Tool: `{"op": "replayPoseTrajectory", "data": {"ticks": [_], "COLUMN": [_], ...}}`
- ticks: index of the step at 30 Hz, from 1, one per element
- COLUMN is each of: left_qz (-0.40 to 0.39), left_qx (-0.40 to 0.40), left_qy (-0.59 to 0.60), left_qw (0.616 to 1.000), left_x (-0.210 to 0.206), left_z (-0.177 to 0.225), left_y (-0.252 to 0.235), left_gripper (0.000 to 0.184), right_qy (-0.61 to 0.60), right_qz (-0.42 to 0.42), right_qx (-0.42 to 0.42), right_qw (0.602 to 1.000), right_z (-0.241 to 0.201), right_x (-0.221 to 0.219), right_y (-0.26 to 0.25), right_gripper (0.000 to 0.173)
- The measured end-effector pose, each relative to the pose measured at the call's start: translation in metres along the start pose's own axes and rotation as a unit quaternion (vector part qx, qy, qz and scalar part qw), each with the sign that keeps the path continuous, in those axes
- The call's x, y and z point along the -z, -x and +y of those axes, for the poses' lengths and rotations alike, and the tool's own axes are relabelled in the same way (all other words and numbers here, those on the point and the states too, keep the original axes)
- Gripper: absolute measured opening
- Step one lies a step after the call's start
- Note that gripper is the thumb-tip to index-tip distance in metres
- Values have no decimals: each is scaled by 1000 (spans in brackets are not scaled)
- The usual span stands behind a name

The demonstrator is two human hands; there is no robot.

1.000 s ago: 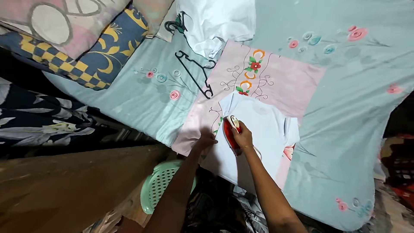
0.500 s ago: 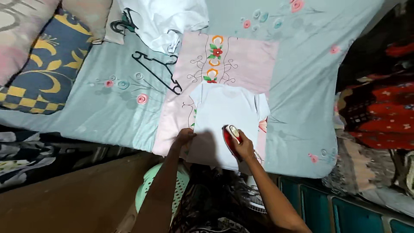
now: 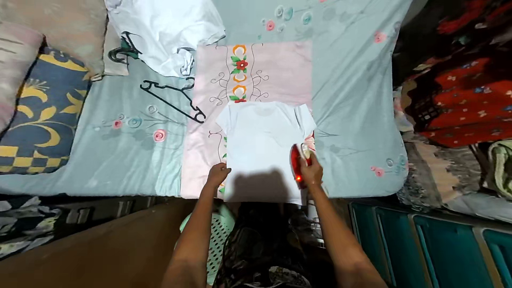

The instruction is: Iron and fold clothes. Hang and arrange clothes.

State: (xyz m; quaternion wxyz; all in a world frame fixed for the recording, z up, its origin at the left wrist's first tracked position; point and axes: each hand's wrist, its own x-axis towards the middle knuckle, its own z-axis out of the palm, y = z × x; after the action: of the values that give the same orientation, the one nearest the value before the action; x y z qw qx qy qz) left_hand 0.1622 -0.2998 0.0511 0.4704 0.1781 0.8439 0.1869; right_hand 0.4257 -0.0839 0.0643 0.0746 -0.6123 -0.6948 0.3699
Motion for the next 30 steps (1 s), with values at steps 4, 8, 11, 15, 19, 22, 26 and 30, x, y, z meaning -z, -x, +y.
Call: {"op": "replayPoseTrajectory", "data": {"ticks": [4, 8, 11, 15, 19, 22, 26, 30], "left_qz": [10, 1, -14, -32, -46, -50, -30, -52], "left_qx": [9, 17, 21, 36, 36, 35, 12, -22], "left_qy": [-29, -52, -66, -79, -82, -56, 44, 167], "left_qw": [999, 999, 997, 996, 995, 997, 999, 984], "left_x": [-5, -8, -10, -16, -26, -33, -33, -25], "left_z": [2, 2, -3, -11, -21, -32, -16, 25], "left_y": [5, 13, 19, 31, 42, 54, 78, 103], "left_gripper": [29, 29, 30, 32, 33, 32, 23, 24], "right_qy": [-41, -55, -47, 36, 152, 217, 229, 210], "right_qz": [-22, -80, -107, -105, -29, -23, -51, -65], "right_qx": [-61, -27, -21, -52, -69, -27, 21, 27], "right_qw": [997, 995, 993, 993, 986, 976, 972, 975], "right_z": [-5, 32, 67, 73, 64, 94, 125, 132], "right_x": [14, 18, 37, 89, 112, 77, 40, 43], "right_y": [-60, -18, 25, 25, -2, -17, -12, -4], "right_gripper": [49, 54, 55, 53, 57, 56, 52, 48]}}
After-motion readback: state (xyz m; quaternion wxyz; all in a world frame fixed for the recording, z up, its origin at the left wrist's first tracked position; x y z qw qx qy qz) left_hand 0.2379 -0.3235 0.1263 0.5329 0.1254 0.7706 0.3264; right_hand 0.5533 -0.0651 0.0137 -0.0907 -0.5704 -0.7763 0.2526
